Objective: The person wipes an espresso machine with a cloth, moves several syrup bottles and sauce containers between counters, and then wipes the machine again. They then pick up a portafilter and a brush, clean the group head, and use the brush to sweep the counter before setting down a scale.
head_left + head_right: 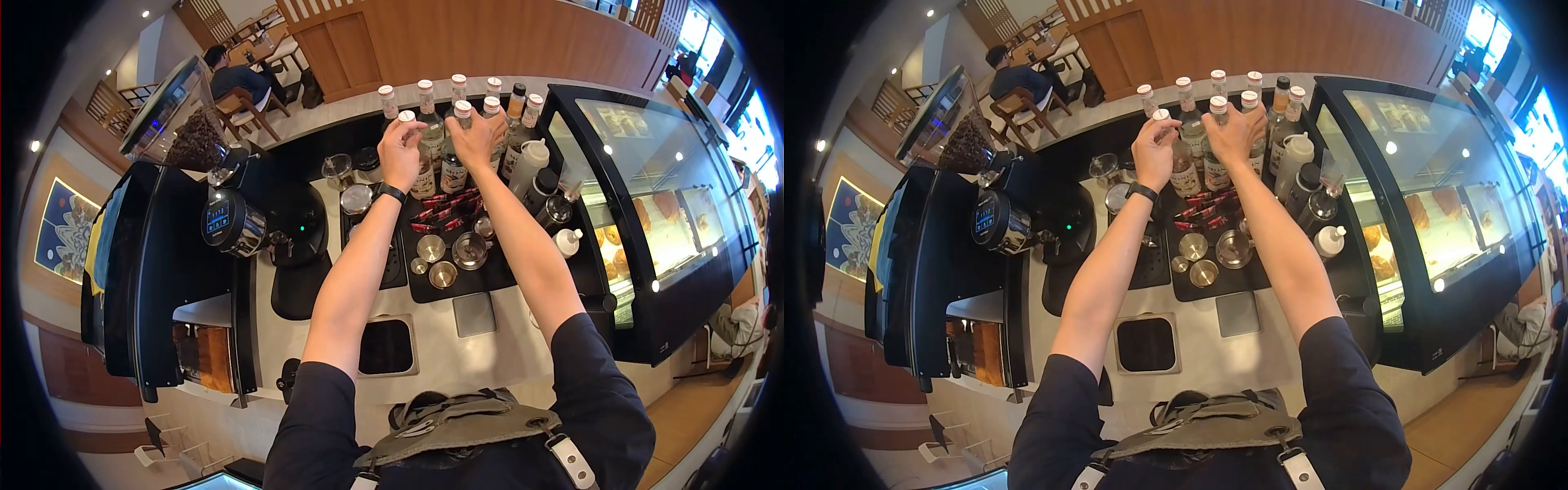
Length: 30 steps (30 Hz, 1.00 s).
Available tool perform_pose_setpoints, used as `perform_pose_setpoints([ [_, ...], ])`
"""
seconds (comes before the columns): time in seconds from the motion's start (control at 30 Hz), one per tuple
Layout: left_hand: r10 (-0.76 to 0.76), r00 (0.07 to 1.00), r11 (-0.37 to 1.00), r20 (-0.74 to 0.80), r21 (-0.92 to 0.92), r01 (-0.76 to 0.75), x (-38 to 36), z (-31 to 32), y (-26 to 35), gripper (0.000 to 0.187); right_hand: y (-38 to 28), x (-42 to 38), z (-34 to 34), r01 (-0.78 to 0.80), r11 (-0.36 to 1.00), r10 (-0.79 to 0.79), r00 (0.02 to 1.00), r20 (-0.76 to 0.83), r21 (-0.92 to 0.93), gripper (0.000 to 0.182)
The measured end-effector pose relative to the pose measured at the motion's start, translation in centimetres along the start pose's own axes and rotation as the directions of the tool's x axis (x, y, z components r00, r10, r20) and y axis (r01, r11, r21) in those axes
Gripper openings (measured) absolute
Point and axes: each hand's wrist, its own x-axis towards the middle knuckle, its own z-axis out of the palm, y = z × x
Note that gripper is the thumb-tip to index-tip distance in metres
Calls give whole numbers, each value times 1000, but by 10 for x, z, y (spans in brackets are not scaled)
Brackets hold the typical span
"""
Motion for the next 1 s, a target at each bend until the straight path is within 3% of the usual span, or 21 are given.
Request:
perform_pose_setpoints([
  [0.3, -132, 990, 989, -59, -73, 128, -3, -9, 1, 18, 2, 0, 1, -51, 995, 56, 997, -49, 90, 46],
  [0.63, -28, 987, 996, -161, -90, 13, 7, -32, 12, 19, -18, 4, -4, 28, 994, -23, 999, -45, 110, 46],
  [0.77, -123, 979, 981, -161, -169, 95, 5, -43, 39, 9, -38, 17, -22, 33, 995, -26, 997, -77, 96, 43],
  [0.87, 4, 968, 992, -251, -121, -35, 0, -46, 38, 11, -54, 23, -37, 69, 989, -57, 994, -98, 131, 42],
  [1.0, 112, 927, 953, -357, -226, -202, -4, -59, 59, 19, -93, 19, -76, 159, 970, -131, 979, -159, 184, 39],
])
